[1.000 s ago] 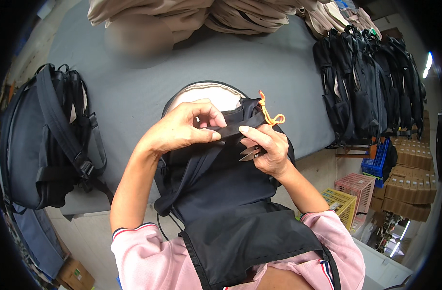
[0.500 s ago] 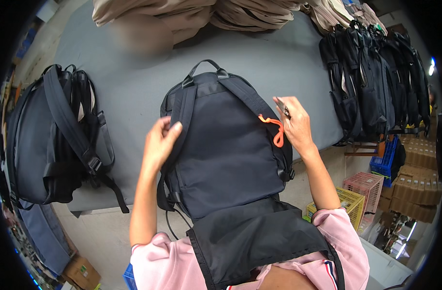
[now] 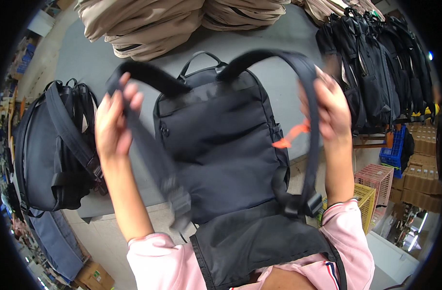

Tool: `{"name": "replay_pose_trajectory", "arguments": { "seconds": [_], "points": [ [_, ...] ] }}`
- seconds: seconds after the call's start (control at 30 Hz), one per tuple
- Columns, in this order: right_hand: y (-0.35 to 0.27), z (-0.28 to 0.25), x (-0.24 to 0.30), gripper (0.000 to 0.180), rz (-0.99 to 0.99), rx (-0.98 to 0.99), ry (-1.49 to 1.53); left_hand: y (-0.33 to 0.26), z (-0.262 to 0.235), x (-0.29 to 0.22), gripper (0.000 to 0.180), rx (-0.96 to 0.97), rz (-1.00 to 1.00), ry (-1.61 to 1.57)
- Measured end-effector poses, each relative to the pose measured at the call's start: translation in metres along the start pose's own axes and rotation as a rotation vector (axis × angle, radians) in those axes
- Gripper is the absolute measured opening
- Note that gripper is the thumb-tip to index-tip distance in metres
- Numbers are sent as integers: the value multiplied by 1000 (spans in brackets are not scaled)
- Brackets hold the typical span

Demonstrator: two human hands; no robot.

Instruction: Trim excess thread from backpack components using small scissors.

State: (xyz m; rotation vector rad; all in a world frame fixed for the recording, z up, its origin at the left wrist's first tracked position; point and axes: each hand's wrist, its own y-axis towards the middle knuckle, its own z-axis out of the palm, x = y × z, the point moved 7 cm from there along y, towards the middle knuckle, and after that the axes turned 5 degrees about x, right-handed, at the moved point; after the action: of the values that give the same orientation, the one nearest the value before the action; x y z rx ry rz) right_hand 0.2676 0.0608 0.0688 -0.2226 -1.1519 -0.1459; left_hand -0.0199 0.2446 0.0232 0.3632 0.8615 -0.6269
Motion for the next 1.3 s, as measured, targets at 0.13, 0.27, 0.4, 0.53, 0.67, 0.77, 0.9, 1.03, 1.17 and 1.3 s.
{"name": "replay_pose_trajectory", "arguments": {
  "seconds": [0.13,0.27,0.4,0.53,0.67,0.77,0.9,1.03,1.17,1.3],
  "points": [
    [46,-22,-73,17,265,-16,-175,39,-53,79,28,-77,-311,217],
    [19,-63,-127,14,370,-131,-13,-3,-81,135,26,-278,-445,123],
    [22,-61,-131,15,313,-144,17,-10,-78,135,26,-287,-418,125],
    [28,-50,-127,16,254,-164,-32,-8,-78,135,23,-287,-447,125],
    [34,-46,-117,21,175,-196,-189,-8,-68,122,22,-313,-419,272],
    [31,-44,-101,29,-147,-412,-540,-19,-68,116,29,-301,-492,482],
    [-14,-1,-59,25,-472,-436,-979,-56,-44,106,37,-222,-601,760],
    [-5,54,-78,13,-197,-52,-672,-45,0,92,30,-104,-401,501],
    [-1,77,-139,21,351,188,-170,-11,19,78,25,-101,-261,252],
    [-10,98,-125,29,266,196,-34,-16,31,86,22,-178,-275,136]
  ]
}}
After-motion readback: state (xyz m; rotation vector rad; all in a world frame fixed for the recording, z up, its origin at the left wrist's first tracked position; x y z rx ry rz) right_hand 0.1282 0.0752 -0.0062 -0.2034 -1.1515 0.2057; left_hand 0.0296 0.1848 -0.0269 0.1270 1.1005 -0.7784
